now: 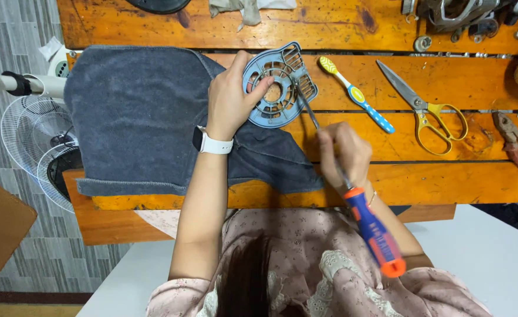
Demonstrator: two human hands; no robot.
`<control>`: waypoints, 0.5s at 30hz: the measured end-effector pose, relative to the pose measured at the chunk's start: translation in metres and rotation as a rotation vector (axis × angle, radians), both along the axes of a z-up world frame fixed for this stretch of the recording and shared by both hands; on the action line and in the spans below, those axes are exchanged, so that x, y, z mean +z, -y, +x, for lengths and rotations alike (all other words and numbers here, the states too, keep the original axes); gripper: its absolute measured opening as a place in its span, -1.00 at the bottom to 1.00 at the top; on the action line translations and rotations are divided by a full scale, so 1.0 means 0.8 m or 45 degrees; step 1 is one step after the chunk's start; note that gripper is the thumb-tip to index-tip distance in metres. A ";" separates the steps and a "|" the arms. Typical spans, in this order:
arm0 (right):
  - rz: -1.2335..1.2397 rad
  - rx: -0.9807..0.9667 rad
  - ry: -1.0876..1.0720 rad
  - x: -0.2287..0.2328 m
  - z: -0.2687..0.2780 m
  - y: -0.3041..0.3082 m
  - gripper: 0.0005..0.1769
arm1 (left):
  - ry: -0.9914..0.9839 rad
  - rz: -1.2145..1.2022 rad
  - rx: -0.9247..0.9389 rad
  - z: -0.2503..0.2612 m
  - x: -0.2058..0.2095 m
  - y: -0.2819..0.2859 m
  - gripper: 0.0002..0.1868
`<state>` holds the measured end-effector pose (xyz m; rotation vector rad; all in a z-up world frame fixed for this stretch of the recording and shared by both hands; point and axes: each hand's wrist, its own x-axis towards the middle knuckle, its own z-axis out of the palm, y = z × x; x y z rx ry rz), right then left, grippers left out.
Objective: Cleaning a fan component with a toothbrush and probing it with a screwdriver on a wooden workbench.
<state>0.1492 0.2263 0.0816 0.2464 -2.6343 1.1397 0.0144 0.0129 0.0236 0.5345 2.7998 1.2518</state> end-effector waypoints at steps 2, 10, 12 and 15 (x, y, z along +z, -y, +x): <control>-0.082 -0.087 0.051 -0.004 -0.001 -0.009 -0.73 | -0.006 0.022 -0.003 -0.001 0.002 -0.001 -0.65; -0.099 -0.045 0.038 -0.018 -0.003 -0.012 -0.71 | 0.006 -0.027 0.009 -0.001 -0.004 -0.001 -0.63; -0.100 0.010 -0.014 -0.021 -0.002 -0.013 -0.74 | 0.000 -0.040 0.022 -0.002 -0.004 -0.002 -0.61; -0.063 0.021 0.005 -0.021 0.004 -0.013 -0.76 | 0.026 -0.038 0.038 -0.001 -0.003 -0.001 -0.63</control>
